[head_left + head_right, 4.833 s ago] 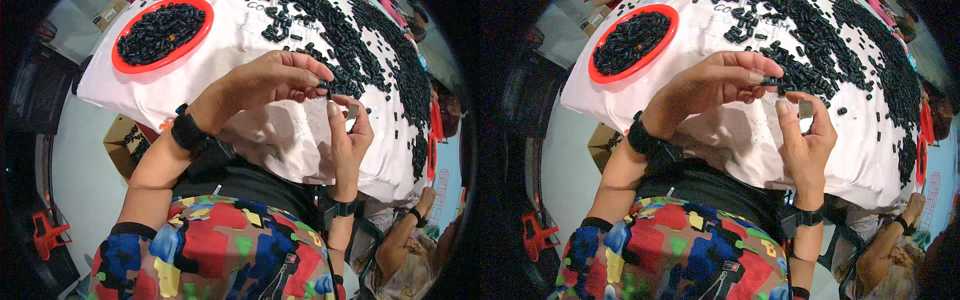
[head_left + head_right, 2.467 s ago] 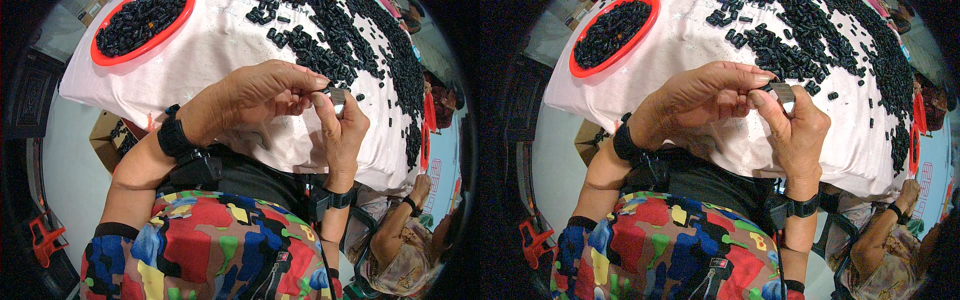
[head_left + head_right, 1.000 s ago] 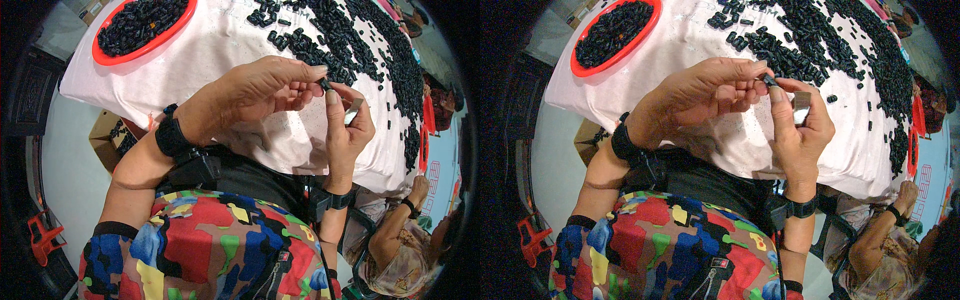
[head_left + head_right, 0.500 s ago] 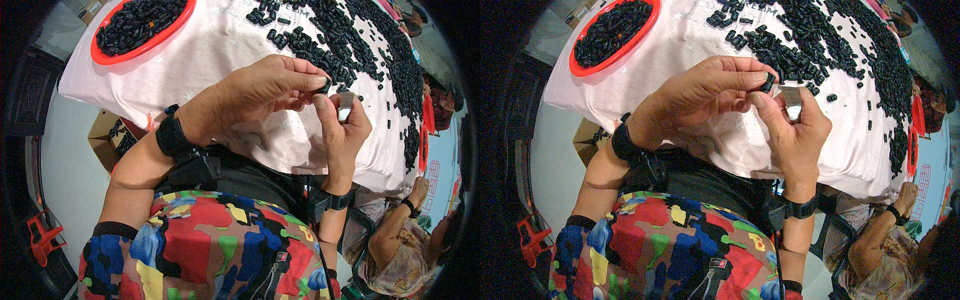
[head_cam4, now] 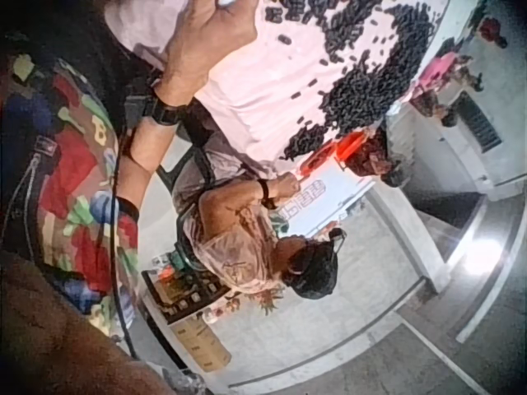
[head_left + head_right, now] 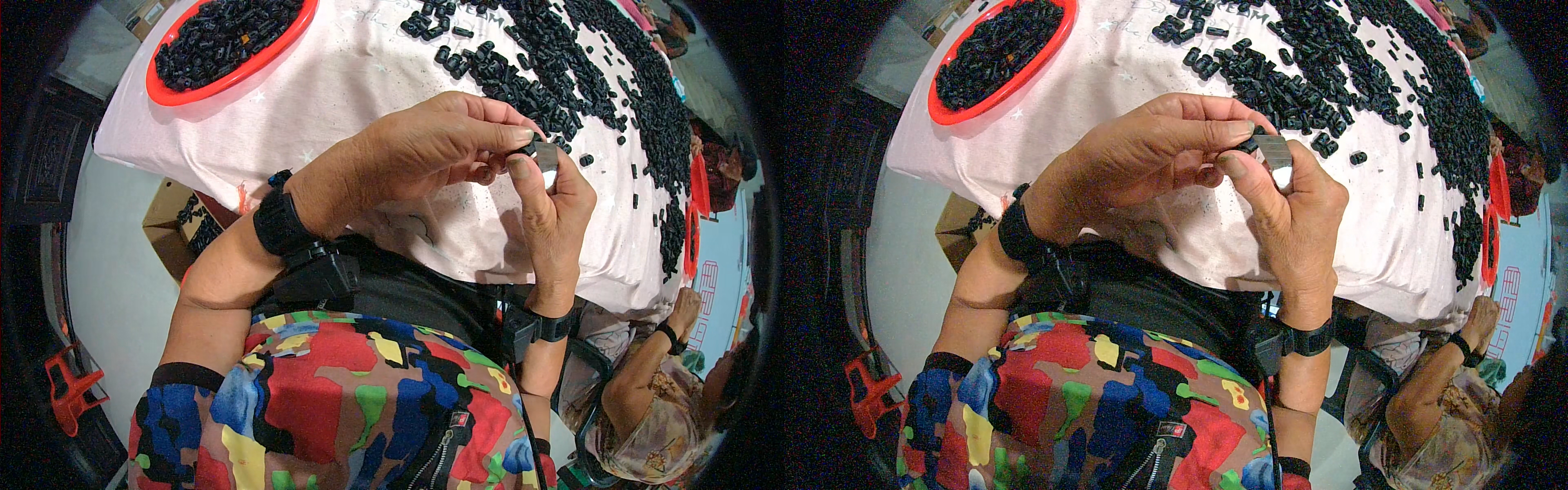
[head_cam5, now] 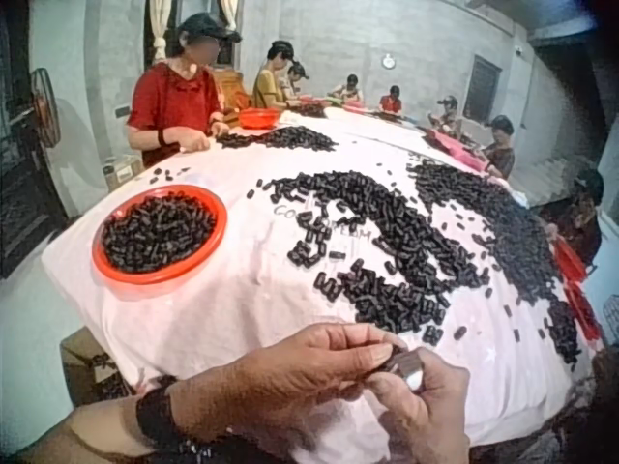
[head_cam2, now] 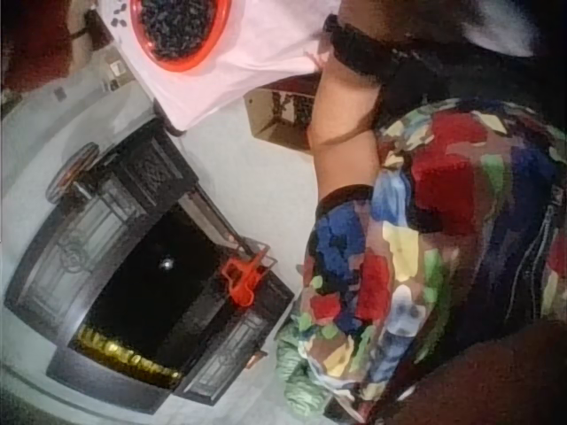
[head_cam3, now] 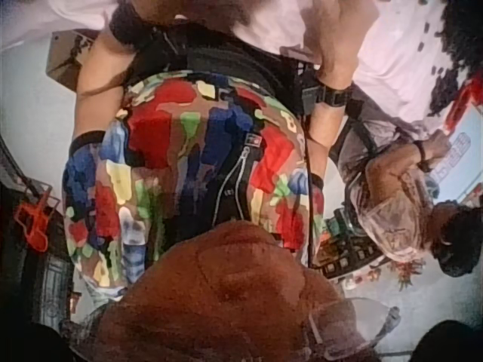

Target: Assembling or inspecting small black plastic shoe components on a table.

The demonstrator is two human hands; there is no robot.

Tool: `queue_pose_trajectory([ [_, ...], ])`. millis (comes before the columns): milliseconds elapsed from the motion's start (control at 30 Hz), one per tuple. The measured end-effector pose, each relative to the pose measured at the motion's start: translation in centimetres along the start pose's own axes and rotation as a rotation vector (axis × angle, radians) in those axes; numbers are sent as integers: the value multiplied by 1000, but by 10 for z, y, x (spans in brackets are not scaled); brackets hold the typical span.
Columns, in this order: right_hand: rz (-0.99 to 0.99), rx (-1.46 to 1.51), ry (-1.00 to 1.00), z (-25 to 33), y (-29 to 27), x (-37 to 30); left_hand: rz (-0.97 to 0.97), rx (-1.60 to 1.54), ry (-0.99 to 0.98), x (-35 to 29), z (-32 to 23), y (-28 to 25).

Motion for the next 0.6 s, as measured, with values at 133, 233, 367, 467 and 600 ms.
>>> queue_pose_trajectory([
  [133,-10,-19,-35,4,0,0,-9,6,2,-1,0,0],
  [233,-19,-32,-41,3,-1,0,11,-16,10,1,1,1],
  [367,-47,-69,-65,6,-3,0,-21,-14,4,1,1,-1],
  [467,-48,-86,-50,5,-4,0,9,-20,7,1,1,0],
  [600,-37,-60,-37,3,-2,0,7,-21,19,1,1,1],
])
Point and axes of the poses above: each hand's wrist, its own x-axis towards the middle knuckle, its own y-axis out of the palm, z = x × y, the point moved 9 cm from there along x, towards the middle knuckle, and after that the axes turned 1 degree about -x, right-handed, at the moved point
